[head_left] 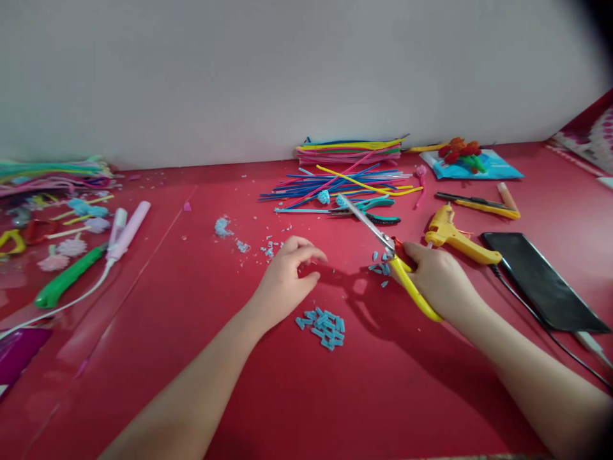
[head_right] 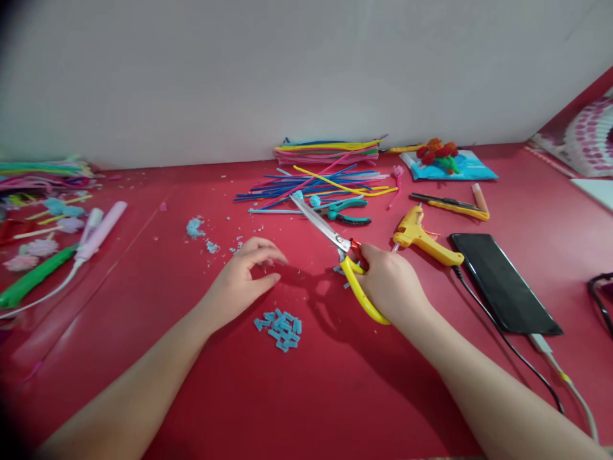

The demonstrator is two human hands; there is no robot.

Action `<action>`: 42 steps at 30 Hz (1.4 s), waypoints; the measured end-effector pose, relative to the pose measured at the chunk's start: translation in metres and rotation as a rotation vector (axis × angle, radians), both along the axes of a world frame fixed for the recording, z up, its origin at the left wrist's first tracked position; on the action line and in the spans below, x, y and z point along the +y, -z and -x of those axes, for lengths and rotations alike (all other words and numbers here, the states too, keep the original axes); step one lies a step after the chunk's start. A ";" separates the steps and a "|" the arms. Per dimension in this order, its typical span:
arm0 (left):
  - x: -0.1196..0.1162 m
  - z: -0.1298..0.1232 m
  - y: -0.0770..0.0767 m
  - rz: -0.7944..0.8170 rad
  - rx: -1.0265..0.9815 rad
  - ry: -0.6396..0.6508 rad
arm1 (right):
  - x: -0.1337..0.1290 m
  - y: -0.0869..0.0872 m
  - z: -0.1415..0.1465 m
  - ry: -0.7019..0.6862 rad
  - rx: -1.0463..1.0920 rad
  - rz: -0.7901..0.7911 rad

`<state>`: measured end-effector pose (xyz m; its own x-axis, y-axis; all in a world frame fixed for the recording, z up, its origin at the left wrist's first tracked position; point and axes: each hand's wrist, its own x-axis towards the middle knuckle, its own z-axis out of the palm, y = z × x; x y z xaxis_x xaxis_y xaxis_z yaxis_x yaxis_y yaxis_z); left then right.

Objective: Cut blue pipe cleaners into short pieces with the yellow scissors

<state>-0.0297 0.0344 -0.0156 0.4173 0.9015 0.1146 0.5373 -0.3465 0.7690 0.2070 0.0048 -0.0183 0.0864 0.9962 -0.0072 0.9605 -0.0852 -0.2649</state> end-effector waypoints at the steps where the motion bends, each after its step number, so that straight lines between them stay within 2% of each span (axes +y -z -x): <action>1: -0.001 0.001 -0.003 0.033 0.058 0.091 | -0.001 0.000 0.002 -0.009 -0.001 0.005; 3: -0.003 0.003 -0.010 0.077 0.170 0.241 | -0.003 0.000 0.005 -0.027 -0.004 0.017; 6: -0.009 0.003 -0.014 0.047 0.269 0.370 | -0.005 -0.001 0.007 -0.048 -0.017 0.030; 9: -0.013 0.000 -0.013 -0.018 0.335 0.433 | -0.006 -0.002 0.008 -0.057 -0.027 0.034; 13: -0.016 -0.003 -0.010 -0.057 0.379 0.451 | -0.005 -0.001 0.009 -0.078 -0.031 0.046; 16: -0.016 -0.005 -0.010 -0.010 0.320 0.404 | -0.005 -0.001 0.009 -0.079 -0.027 0.035; 18: -0.016 -0.007 -0.010 0.085 0.209 0.306 | -0.006 -0.002 0.010 -0.079 0.015 0.011; 21: -0.016 -0.012 -0.010 0.383 -0.036 0.143 | -0.012 -0.005 0.017 -0.115 0.249 0.043; 23: -0.017 -0.015 -0.010 0.620 -0.192 0.097 | -0.017 -0.007 0.024 -0.171 0.491 0.156; 25: -0.019 -0.019 -0.010 0.765 -0.277 0.097 | -0.022 -0.007 0.033 -0.220 0.675 0.268; 27: -0.022 -0.023 -0.010 0.802 -0.308 0.112 | -0.026 -0.006 0.039 -0.229 0.747 0.304; 31: -0.023 -0.025 -0.011 0.824 -0.346 0.126 | -0.029 -0.010 0.044 -0.222 0.795 0.269; 36: -0.021 -0.022 -0.015 0.784 -0.355 0.097 | -0.028 -0.018 0.042 -0.190 0.833 0.268; 40: -0.024 -0.023 -0.011 0.801 -0.345 0.107 | -0.027 -0.011 0.042 -0.195 0.803 0.223; 42: -0.025 -0.025 -0.007 0.757 -0.315 0.099 | -0.027 -0.006 0.042 -0.217 0.762 0.187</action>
